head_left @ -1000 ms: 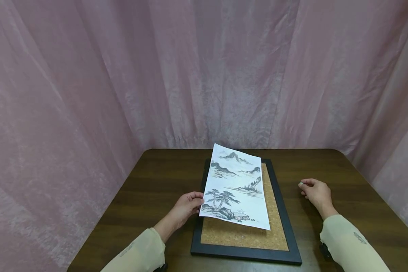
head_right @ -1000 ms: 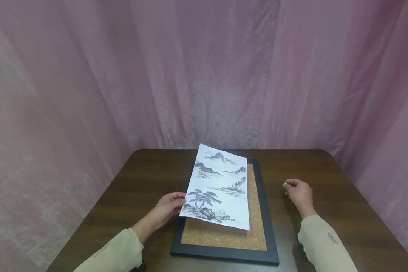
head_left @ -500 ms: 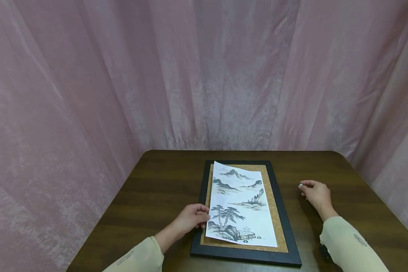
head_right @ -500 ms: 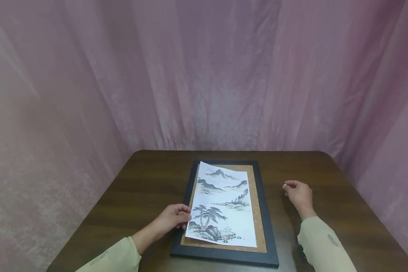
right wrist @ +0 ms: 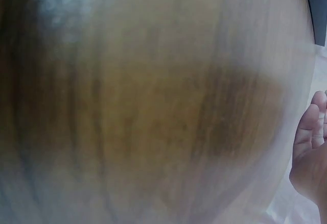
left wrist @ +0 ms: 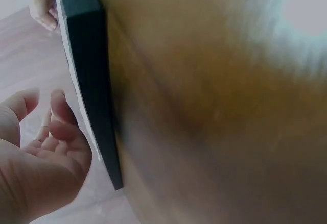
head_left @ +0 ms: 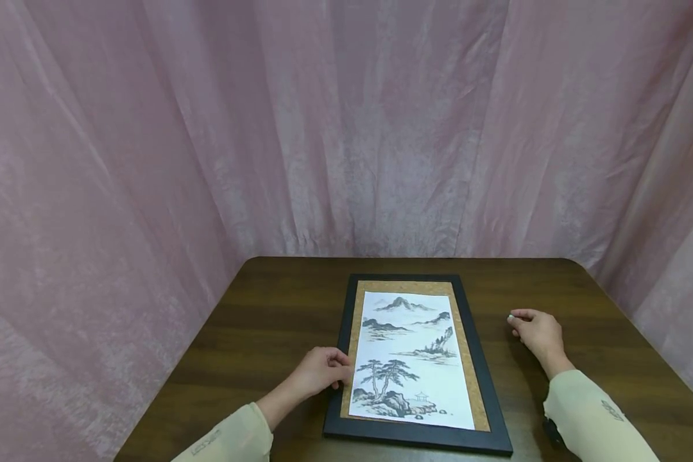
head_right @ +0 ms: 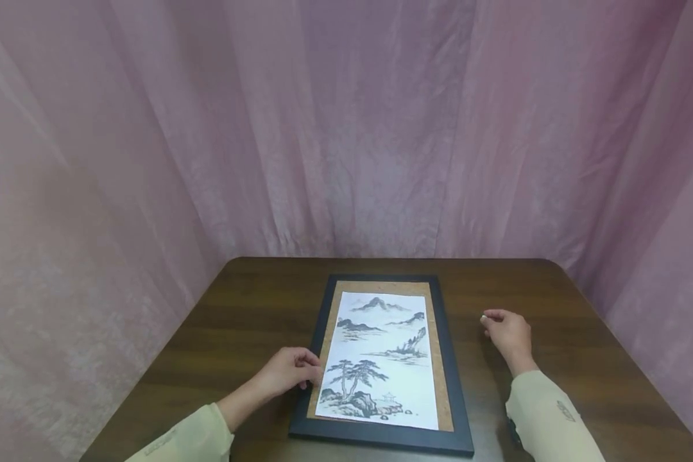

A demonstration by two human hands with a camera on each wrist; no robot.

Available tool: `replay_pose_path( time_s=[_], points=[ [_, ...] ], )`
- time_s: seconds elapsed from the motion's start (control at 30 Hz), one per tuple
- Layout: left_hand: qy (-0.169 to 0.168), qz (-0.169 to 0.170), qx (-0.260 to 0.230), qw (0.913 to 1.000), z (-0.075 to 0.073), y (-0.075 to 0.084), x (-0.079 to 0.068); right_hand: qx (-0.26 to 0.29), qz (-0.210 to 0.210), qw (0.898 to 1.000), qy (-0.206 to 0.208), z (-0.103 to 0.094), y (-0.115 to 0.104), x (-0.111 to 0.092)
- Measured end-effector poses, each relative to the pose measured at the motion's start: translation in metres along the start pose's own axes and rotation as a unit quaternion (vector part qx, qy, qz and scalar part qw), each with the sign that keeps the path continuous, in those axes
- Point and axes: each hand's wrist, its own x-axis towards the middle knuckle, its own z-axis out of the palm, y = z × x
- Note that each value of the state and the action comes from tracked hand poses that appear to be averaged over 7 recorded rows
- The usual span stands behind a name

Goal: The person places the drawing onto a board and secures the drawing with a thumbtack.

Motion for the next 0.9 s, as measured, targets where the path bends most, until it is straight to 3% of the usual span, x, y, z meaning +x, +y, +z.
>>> replay_pose_path(
  time_s=[0.1,0.2,0.27,0.43,0.73,0.9],
  points=[
    [0.017,0.026,0.065,0.9974,-0.007,0.002,0.006,-0.001,-0.006,1.000,0.001,0.001,-0.004,0.003],
    [0.016,0.063,0.141,0.9879,-0.010,0.004,0.016,-0.002,-0.006,1.000,-0.001,0.002,-0.005,0.003],
    [0.000,0.082,0.202,0.9759,-0.009,0.007,0.025,-0.003,-0.004,1.000,-0.001,0.003,-0.005,0.002],
    [-0.057,0.100,0.332,0.9360,-0.005,0.011,0.045,-0.010,-0.005,1.000,0.002,0.007,-0.001,0.001],
    [-0.102,0.113,0.405,0.9017,0.000,-0.003,0.061,-0.004,-0.010,1.000,0.001,0.009,-0.005,0.002],
    [-0.113,0.095,0.420,0.8955,-0.003,0.000,0.062,0.000,-0.021,1.000,-0.002,0.009,-0.021,0.009]
  ],
)
